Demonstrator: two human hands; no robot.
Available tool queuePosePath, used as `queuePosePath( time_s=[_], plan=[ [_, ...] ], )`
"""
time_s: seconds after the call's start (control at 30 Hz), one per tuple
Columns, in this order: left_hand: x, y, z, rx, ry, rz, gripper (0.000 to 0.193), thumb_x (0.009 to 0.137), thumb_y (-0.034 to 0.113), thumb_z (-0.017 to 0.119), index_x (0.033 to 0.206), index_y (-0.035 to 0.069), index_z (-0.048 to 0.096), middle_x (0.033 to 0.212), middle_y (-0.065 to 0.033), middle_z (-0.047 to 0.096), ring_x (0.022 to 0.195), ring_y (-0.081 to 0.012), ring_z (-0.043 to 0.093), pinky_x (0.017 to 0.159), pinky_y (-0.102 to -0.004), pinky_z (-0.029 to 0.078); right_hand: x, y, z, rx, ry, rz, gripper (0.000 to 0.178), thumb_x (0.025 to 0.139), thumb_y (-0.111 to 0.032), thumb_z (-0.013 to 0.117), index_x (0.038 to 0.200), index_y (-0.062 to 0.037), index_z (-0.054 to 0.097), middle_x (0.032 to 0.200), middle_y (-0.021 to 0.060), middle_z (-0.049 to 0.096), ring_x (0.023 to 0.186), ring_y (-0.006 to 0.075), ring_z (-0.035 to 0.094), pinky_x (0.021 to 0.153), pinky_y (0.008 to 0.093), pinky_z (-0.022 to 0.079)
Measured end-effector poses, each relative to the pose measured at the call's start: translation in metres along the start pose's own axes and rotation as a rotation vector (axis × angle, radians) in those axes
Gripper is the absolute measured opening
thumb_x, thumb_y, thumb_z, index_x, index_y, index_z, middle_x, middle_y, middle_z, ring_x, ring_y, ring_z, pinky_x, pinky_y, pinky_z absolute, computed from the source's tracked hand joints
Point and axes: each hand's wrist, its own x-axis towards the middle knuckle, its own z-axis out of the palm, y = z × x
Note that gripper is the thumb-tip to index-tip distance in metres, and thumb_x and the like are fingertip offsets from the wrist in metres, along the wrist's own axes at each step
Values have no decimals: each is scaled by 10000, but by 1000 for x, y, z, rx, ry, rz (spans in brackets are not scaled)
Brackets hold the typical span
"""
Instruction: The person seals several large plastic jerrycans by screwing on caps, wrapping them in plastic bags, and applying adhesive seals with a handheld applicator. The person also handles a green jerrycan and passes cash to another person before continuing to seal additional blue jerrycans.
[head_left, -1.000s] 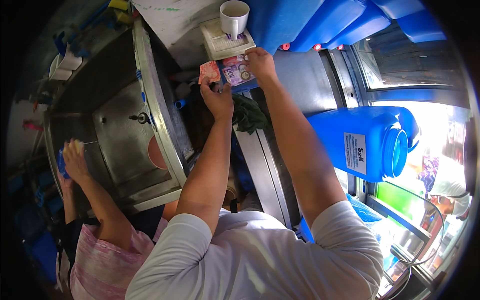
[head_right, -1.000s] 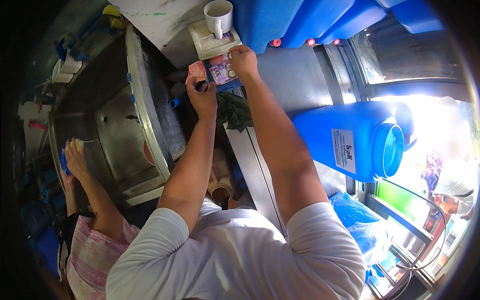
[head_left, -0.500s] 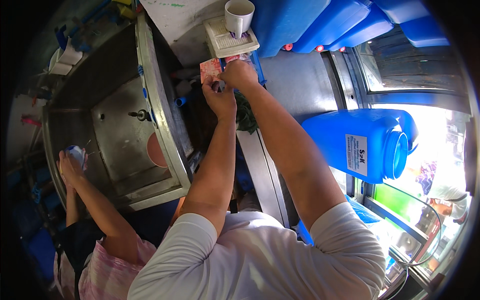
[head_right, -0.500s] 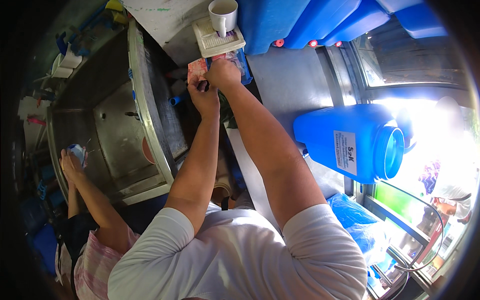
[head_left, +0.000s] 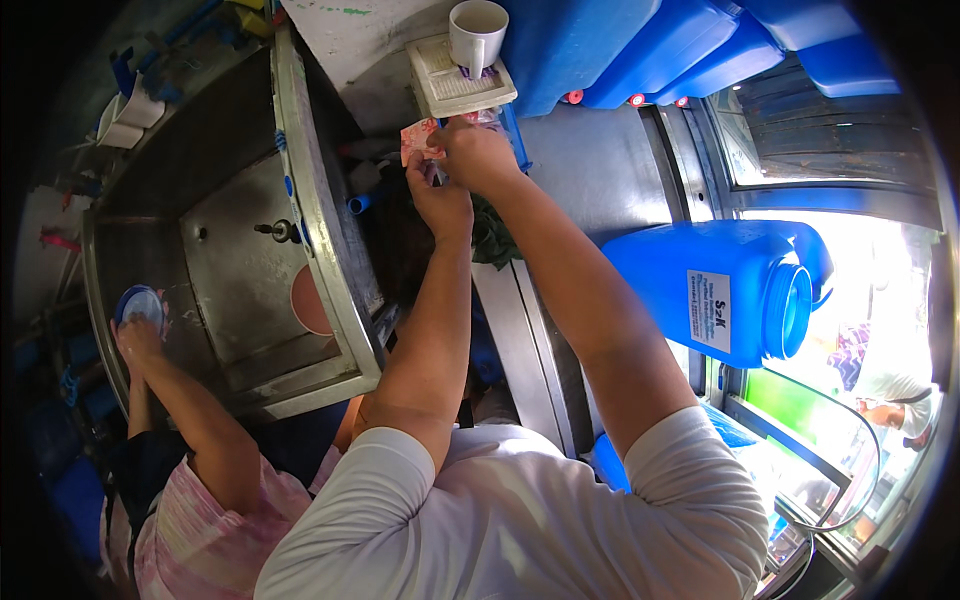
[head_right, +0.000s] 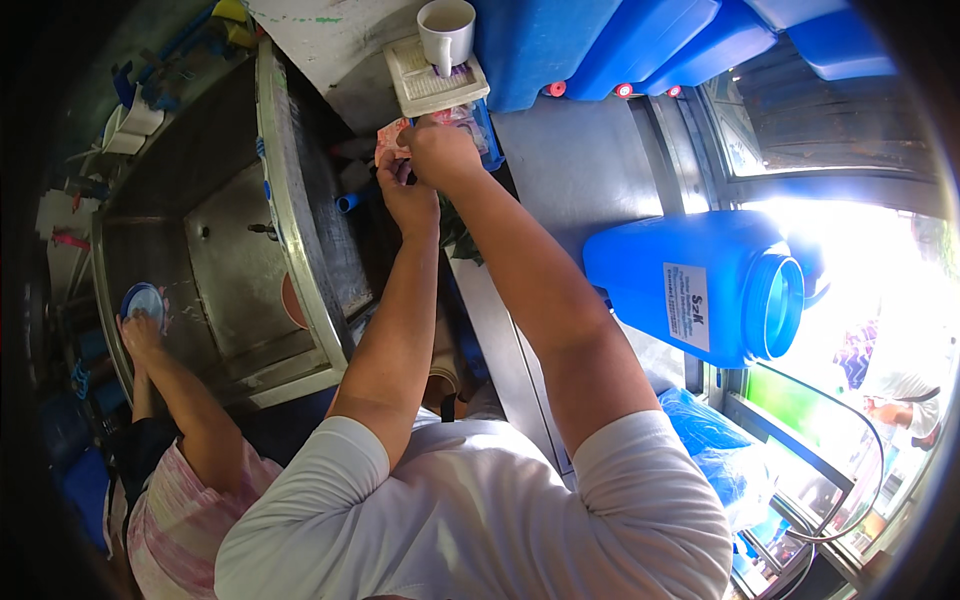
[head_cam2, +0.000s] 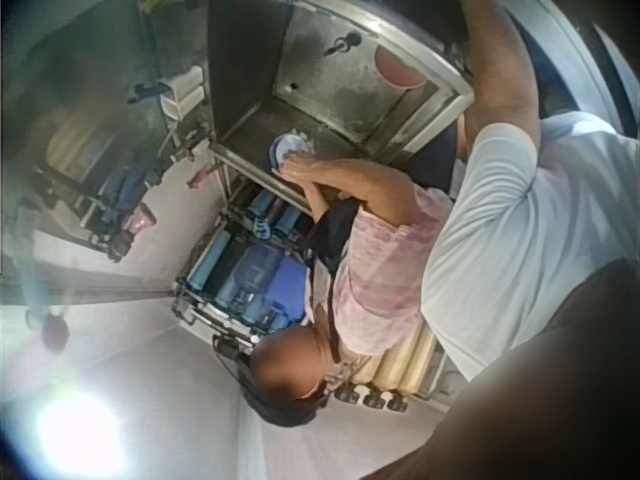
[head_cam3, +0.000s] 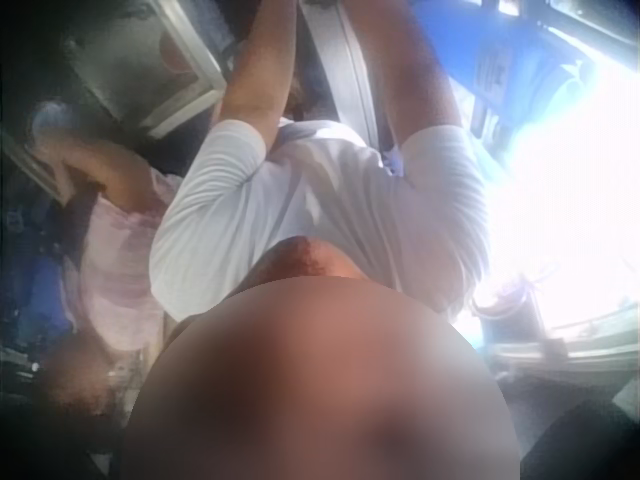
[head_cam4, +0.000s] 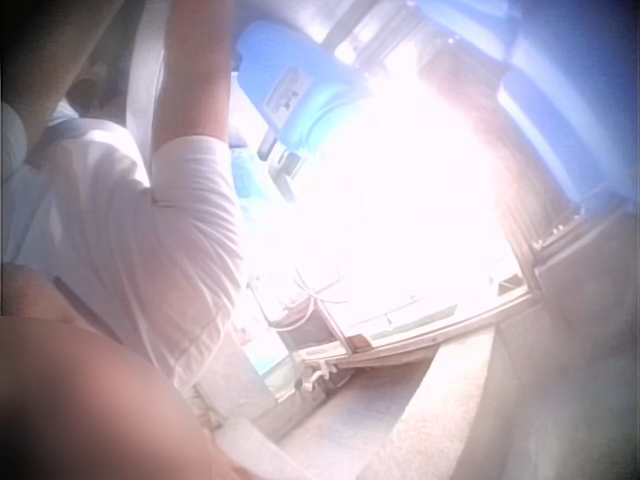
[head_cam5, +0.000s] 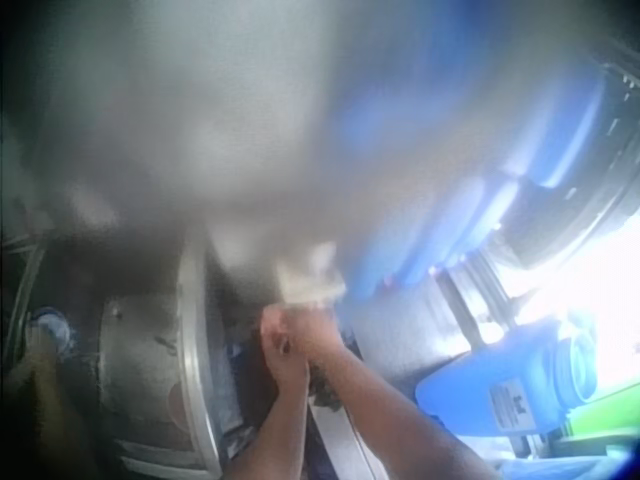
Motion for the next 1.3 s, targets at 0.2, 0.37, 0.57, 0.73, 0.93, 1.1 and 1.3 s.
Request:
queuePosePath(
  time_s=[0.2,0.37,0.57,0.73,0.93,1.1,1.3],
  plan=[
    [-6,5,-2,-64,-93,75,796,808,89,808,1475,47,375,1398,-169,506,1295,-278,505,1061,-382,443,13,5,-2,107,98,85,160,857,-235,668,952,-139,753,1043,130,697,872,337,708,758,429,572],
    [-4,5,-8,157,-104,132,642,740,72,833,1305,52,530,1381,-199,487,1270,-322,519,1049,-380,452,10,25,-57,280,579,199,149,886,-227,631,898,-126,741,888,96,709,755,369,700,671,424,575],
    [-22,1,-10,401,-239,303,528,725,108,841,1186,73,585,1382,-204,475,1273,-380,498,1070,-428,432,-20,30,-51,-355,327,138,147,905,-222,625,1005,-147,703,907,123,693,745,316,720,608,403,576],
    [-18,-2,-12,483,-231,397,526,737,98,830,1200,91,579,1315,-174,544,1268,-371,507,1054,-443,445,-32,24,-6,-180,-42,119,263,885,-321,666,1072,-139,702,1006,155,709,815,328,723,712,428,582],
    [0,11,-12,608,-215,458,538,729,148,841,1193,88,575,1285,-168,569,1242,-362,526,1037,-451,444,-62,32,-38,388,339,269,323,872,-358,694,1041,-83,720,914,160,730,855,378,692,739,433,546],
    [49,32,15,915,-59,465,888,727,341,863,1458,105,417,1449,-212,457,1359,-416,413,1126,-518,356,-193,42,-13,628,145,779,341,927,-360,664,974,-22,683,782,111,690,679,185,628,668,379,509],
    [70,52,18,1073,-72,558,1007,733,500,841,1483,24,366,1491,-252,420,1395,-435,382,1153,-502,341,-395,17,65,1193,-295,993,286,821,-16,636,1101,-75,630,776,3,615,624,132,575,548,279,488]
  ],
)
